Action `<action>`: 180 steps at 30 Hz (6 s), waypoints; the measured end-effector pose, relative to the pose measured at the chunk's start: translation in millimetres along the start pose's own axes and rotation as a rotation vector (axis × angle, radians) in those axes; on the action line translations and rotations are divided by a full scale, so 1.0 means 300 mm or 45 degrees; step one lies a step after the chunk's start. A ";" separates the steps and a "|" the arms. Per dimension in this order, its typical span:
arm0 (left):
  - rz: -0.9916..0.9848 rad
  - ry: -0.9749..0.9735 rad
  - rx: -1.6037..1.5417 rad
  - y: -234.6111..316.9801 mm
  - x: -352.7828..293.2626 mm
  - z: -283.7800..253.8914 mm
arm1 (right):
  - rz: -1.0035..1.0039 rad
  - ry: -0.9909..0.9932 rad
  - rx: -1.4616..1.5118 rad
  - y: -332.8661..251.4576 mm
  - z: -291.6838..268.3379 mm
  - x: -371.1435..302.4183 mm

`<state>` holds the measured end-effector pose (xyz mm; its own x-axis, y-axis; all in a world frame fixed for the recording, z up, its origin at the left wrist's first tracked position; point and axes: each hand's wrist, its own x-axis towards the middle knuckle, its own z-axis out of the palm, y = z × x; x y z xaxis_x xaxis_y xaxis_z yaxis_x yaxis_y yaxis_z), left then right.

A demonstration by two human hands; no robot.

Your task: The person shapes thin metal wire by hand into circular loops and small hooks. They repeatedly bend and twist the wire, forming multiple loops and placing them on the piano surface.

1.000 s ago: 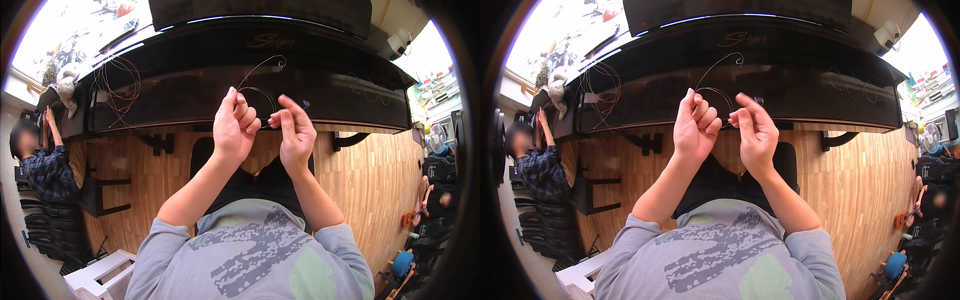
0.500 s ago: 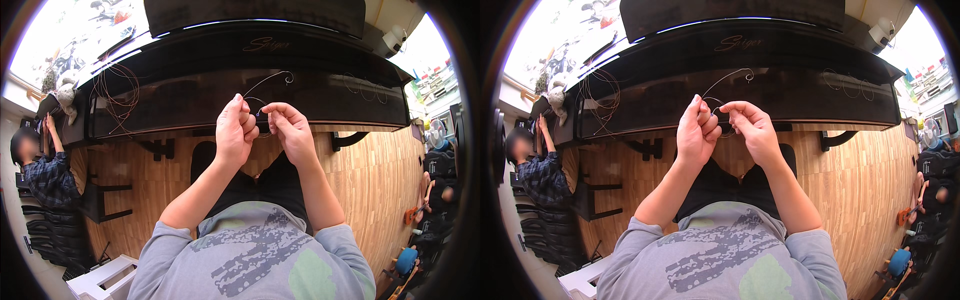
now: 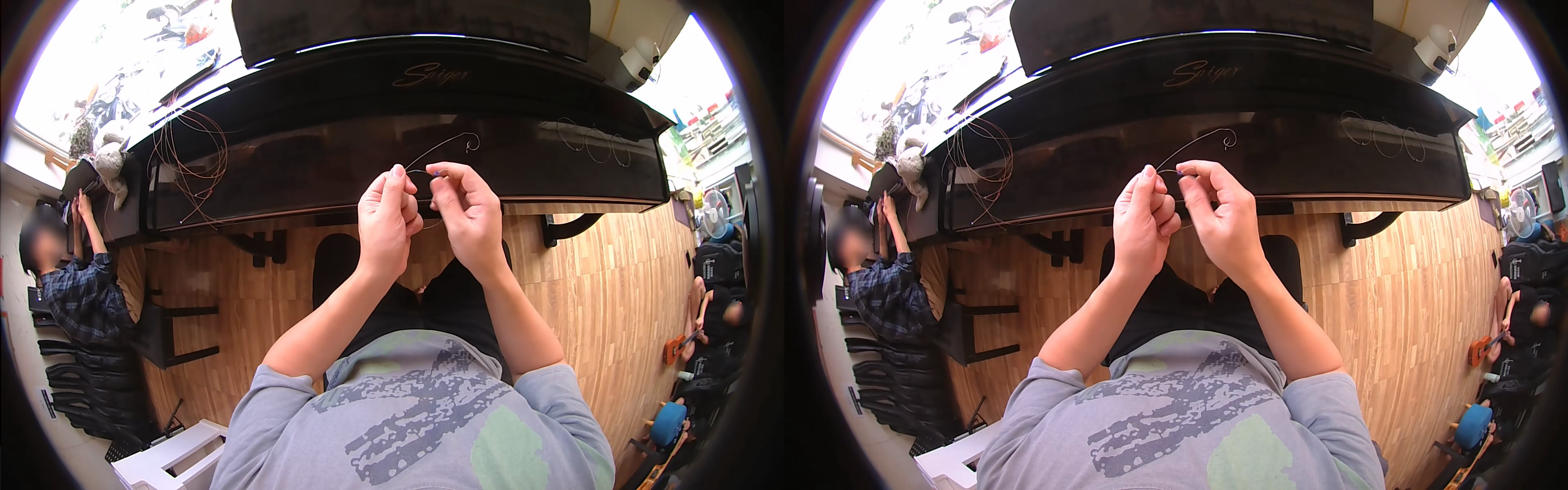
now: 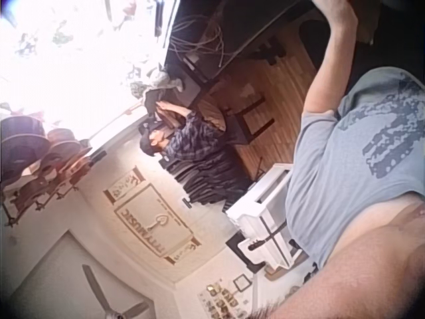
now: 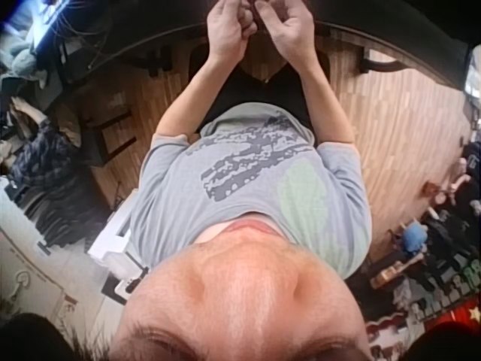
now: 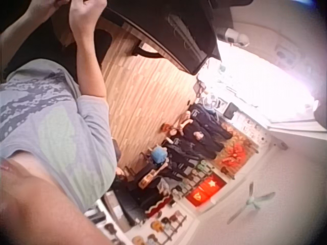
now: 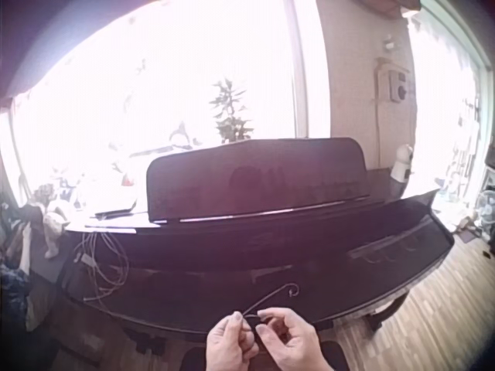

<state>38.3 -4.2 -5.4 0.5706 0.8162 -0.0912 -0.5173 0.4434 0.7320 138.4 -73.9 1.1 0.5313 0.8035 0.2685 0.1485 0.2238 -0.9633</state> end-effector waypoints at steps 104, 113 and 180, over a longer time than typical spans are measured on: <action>-0.463 -0.343 0.050 0.064 0.027 -0.067 | 0.576 -0.297 0.900 0.032 -0.070 0.050; -0.324 -0.241 0.199 0.057 0.026 -0.060 | 0.598 -0.247 0.848 0.026 -0.063 0.037; 0.176 -0.469 0.822 0.091 0.024 -0.097 | -0.241 0.098 -0.337 0.000 -0.034 0.027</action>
<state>9.7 24.5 -5.9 0.7625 0.6218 0.1786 -0.1878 -0.0513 0.9809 151.2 -72.9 3.5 0.5334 0.7152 0.4517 0.4567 0.2060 -0.8655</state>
